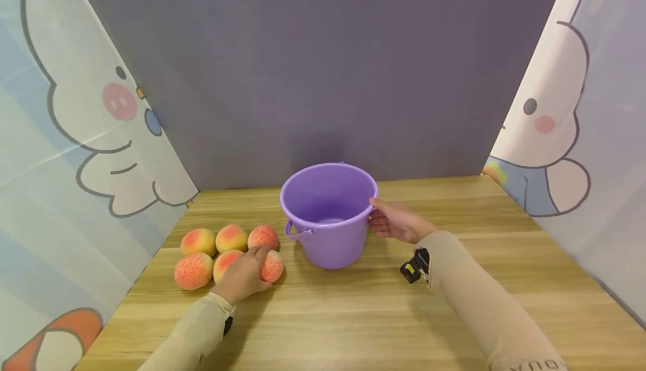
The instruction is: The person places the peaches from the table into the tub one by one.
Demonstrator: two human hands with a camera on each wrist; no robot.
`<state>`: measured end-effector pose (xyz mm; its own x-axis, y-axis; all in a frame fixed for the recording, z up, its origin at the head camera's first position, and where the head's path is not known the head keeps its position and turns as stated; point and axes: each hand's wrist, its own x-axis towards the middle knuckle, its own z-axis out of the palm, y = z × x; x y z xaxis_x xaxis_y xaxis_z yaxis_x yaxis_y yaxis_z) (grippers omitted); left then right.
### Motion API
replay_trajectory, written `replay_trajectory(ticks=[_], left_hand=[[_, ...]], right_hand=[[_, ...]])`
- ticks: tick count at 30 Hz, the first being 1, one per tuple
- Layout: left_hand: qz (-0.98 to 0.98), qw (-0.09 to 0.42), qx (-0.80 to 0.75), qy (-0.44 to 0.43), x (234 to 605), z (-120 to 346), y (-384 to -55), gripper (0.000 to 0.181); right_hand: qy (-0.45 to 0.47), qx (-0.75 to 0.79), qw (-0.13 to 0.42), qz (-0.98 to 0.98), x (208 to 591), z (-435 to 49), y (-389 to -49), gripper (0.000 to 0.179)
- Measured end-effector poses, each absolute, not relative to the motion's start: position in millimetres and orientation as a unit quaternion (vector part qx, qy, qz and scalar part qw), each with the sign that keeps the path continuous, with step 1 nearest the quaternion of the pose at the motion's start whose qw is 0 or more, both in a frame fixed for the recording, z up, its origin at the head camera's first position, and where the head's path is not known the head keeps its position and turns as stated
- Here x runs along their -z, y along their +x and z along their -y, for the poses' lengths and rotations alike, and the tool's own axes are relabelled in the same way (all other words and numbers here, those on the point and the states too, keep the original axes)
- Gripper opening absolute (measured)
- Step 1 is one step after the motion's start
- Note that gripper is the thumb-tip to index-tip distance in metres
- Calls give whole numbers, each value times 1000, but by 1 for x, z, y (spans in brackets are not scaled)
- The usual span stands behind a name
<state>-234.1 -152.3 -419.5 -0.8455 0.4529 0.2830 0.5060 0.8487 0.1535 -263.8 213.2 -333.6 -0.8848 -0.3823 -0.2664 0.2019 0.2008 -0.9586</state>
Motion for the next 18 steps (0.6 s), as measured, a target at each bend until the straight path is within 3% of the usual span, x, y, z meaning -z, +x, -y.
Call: replay_trajectory(ticks=[13,18], left_hand=[[960,105,117,-232,417,149,-234,76],[960,111,113,-232,413,148,-234,67]], right_hand=[[-59,617,211,-756,332,-210,-261,70],[-56,617,203,-758,334,-209,-261,69]])
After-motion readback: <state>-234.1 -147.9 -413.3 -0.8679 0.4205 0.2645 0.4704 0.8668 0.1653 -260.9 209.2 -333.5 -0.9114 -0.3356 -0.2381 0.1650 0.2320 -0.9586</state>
